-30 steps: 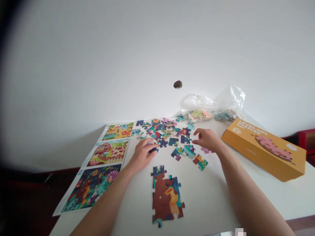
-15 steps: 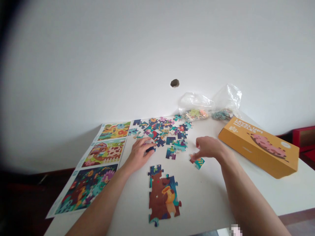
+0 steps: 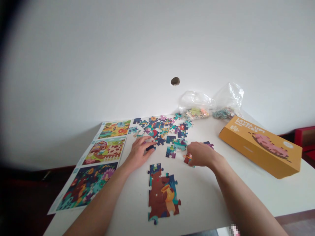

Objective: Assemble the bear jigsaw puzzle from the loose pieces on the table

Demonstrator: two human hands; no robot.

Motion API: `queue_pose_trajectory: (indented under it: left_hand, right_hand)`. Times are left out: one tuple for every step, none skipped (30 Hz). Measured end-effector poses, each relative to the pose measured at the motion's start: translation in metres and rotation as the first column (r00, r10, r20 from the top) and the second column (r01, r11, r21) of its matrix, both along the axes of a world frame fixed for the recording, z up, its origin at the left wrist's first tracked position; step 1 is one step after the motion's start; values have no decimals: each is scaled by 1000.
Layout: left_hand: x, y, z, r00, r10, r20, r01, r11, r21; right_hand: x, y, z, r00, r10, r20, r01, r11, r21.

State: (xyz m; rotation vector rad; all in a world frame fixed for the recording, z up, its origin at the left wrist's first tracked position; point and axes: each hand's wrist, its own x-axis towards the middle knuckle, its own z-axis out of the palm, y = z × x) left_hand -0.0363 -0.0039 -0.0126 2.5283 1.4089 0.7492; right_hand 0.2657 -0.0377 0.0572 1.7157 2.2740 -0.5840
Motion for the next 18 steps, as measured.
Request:
queue_pose_trajectory:
  left_hand:
    - [0,0,0,1000,0,0,0,1000,2]
    - [0,0,-1,1000,0,1,0,1000,3]
    - [0,0,0,1000,1,2,-1,1000,4]
    - [0,0,0,1000,2,6,-2,1000,6]
    - [1,-1,2,1000,1,12,-1,1000,12]
    - [2,-2,5,1000,-3,23,3,1000,23]
    - [3,-4,8,999,-18,34,16,999,36]
    - [4,-7,12,998,-45,45,42,998,50]
    - [6,-10,17,995,-91,52,87,994,62]
    - [9,-14,21,986,-159,50,156,986,58]
    - [11,-19,25,970,-239,45,237,971,43]
    - [14,-24,28,947,-318,33,318,948,18]
    - [18,-28,30,925,-379,27,379,925,-7]
    - [21,-32,31,899,-437,14,437,899,-39]
    - [24,-36,31,875,-484,2,483,873,-71]
    - [26,-38,30,856,-517,-9,513,852,-101]
    - [28,-40,29,843,-538,-17,532,837,-127]
    - [29,-40,28,839,-544,-21,536,831,-148]
  right_hand:
    - [-3,-3,1,1000,1,5,-1,999,36]
    - [-5,-5,2,1000,-2,13,1,998,69]
    - [-7,-6,3,1000,-3,21,1,996,94]
    - [-9,-8,4,1000,-3,25,0,994,111]
    - [-9,-8,4,1000,0,25,-3,993,119]
    - [-9,-8,4,1000,-1,23,-2,993,121]
    - [-9,-8,3,1000,-4,17,2,993,117]
    - [-8,-7,3,1000,-13,9,12,994,113]
    - [-7,-7,2,1000,-22,2,21,994,108]
    - [-6,-6,1,1000,-29,-4,29,994,105]
    - [-5,-5,0,999,-32,-9,33,994,102]
    - [-5,-5,-1,999,-32,-14,33,995,98]
    - [-5,-5,-2,999,-28,-19,29,995,93]
    - [-4,-4,-2,999,-24,-24,26,996,89]
    - [-5,-4,-3,999,-24,-31,27,996,85]
    - [-5,-5,-3,999,-28,-37,31,996,80]
    - [-6,-5,-4,998,-33,-45,36,997,71]
    - [-7,-5,-4,998,-34,-56,38,998,56]
